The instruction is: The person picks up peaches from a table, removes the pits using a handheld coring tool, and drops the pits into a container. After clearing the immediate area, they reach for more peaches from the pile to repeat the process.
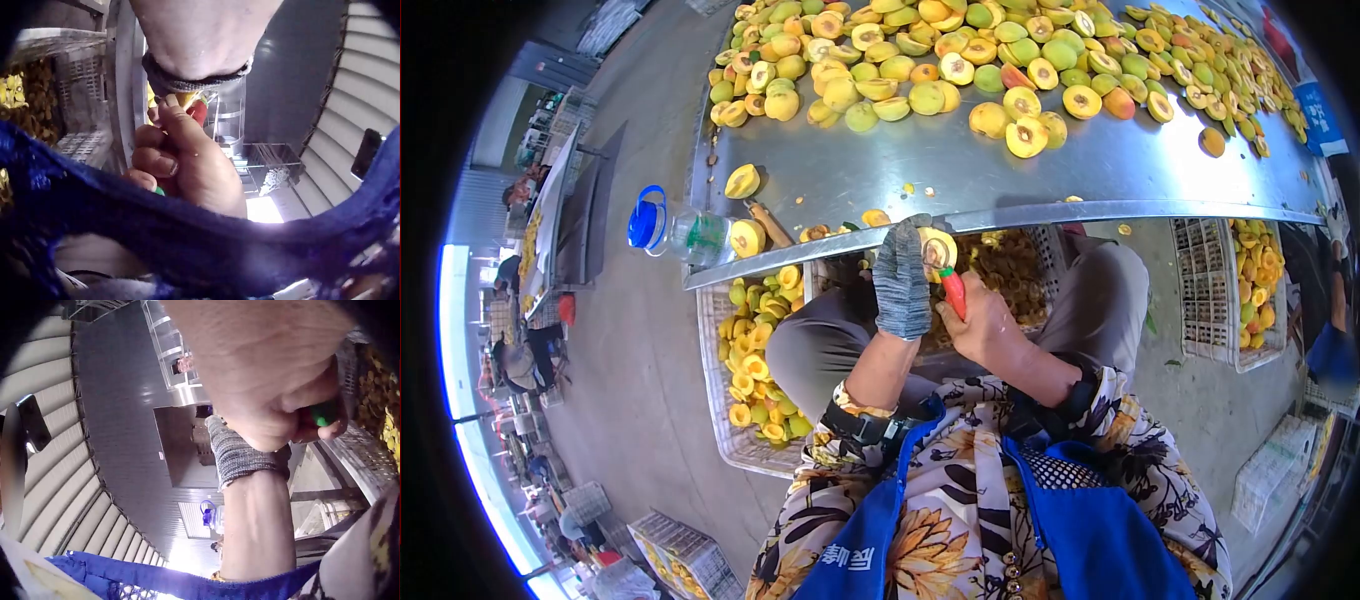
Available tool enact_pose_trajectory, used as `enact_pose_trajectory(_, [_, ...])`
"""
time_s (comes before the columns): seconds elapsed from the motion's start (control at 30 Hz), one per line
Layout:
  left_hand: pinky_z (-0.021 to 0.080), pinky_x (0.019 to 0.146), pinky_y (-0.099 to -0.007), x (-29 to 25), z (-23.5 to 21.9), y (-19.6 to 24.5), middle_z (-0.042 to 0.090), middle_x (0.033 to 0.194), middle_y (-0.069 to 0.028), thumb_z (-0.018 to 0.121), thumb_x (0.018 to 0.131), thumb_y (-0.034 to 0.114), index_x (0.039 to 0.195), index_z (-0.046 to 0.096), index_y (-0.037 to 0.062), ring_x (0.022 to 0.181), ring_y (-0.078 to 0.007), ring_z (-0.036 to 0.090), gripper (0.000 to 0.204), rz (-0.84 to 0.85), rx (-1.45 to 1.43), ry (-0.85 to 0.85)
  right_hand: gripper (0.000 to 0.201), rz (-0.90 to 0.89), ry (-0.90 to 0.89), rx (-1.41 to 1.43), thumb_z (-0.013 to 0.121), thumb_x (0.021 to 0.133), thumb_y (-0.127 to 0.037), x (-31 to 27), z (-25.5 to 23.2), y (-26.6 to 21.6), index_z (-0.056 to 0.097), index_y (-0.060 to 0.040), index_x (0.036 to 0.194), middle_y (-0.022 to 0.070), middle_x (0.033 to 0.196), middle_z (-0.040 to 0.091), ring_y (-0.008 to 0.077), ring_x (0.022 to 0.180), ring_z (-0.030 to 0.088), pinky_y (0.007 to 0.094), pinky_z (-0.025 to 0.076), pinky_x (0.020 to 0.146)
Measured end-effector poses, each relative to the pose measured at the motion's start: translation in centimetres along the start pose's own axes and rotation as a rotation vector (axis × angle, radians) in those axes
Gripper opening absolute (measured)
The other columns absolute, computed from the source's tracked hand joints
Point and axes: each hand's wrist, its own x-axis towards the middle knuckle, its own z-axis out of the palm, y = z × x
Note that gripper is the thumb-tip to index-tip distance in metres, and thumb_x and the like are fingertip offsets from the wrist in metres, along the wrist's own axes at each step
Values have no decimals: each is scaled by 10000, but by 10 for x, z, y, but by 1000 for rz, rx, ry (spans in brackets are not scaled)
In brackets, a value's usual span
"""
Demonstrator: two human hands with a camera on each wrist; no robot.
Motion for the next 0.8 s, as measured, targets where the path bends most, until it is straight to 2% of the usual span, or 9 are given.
enact_pose_trajectory(0.1, [450, 670, -224, -1, 7, 9, 574, 855, -44, 459, 887, 231, 943, 566, 14, 749, -106, 538, 248, 36, -29, 19, 236, -4, -11, 20, 554, 731, -85, -3, 6, 5, 427, 38, 886, 271, 658, 534, 418, 652, 547, 441, 436, 549])
enact_pose_trajectory(0.2, [460, 603, -232, 7, -1, 17, 598, 775, -63, 479, 874, 248, 864, 592, 6, 657, -123, 559, 267, -49, -46, 58, 236, -30, -85, 13, 536, 721, -67, -2, 8, 7, 425, 45, 897, 274, 663, 535, 420, 656, 547, 442, 437, 557])
enact_pose_trajectory(0.27, [465, 556, -245, 20, -20, 16, 608, 762, -89, 495, 864, 265, 823, 597, -4, 612, -147, 570, 290, -241, -28, -151, 257, -88, -128, -5, 570, 741, -129, 3, 7, 11, 439, 17, 906, 231, 646, 534, 407, 641, 539, 414, 427, 555])
enact_pose_trajectory(0.33, [473, 556, -251, 19, -18, 25, 606, 769, -96, 500, 860, 260, 831, 590, -11, 608, -157, 571, 287, -258, 10, -111, 258, -91, -149, -44, 571, 741, -130, 9, 7, 7, 441, 16, 911, 232, 653, 536, 405, 645, 542, 412, 429, 558])
enact_pose_trajectory(0.4, [481, 590, -261, 13, -9, 28, 605, 781, -102, 495, 863, 252, 848, 582, -10, 628, -163, 571, 277, -212, -168, 34, 259, -93, -159, -81, 571, 742, -131, 12, 9, 2, 444, 14, 916, 233, 660, 538, 402, 650, 544, 411, 431, 560])
enact_pose_trajectory(0.43, [485, 631, -271, 12, -7, 24, 597, 823, -99, 480, 872, 251, 888, 566, -8, 675, -163, 571, 274, -149, -163, 76, 255, -83, -81, -39, 575, 741, -129, 11, 12, -1, 447, 10, 912, 231, 662, 540, 398, 652, 546, 408, 433, 560])
enact_pose_trajectory(0.53, [479, 676, -266, 14, -7, 8, 579, 883, -91, 466, 880, 254, 943, 542, -7, 753, -156, 566, 279, -114, -290, 80, 245, -51, 23, 20, 581, 740, -125, 13, 11, 1, 450, 4, 903, 226, 667, 543, 393, 655, 550, 402, 434, 559])
enact_pose_trajectory(0.73, [437, 802, -265, 3, 10, 12, 528, 1006, -82, 387, 909, 216, 1119, 471, 12, 880, -157, 529, 305, -44, -200, 11, 222, -103, 104, 33, 568, 741, -101, 7, 7, 7, 436, 12, 878, 236, 640, 528, 405, 630, 539, 415, 424, 533])
enact_pose_trajectory(0.8, [415, 826, -261, -3, 15, 13, 513, 1037, -80, 393, 908, 208, 1142, 454, 7, 911, -141, 505, 314, 49, 40, 46, 220, -156, 129, 52, 555, 740, -89, 5, 6, 6, 417, 23, 870, 250, 604, 513, 416, 600, 530, 434, 416, 506])
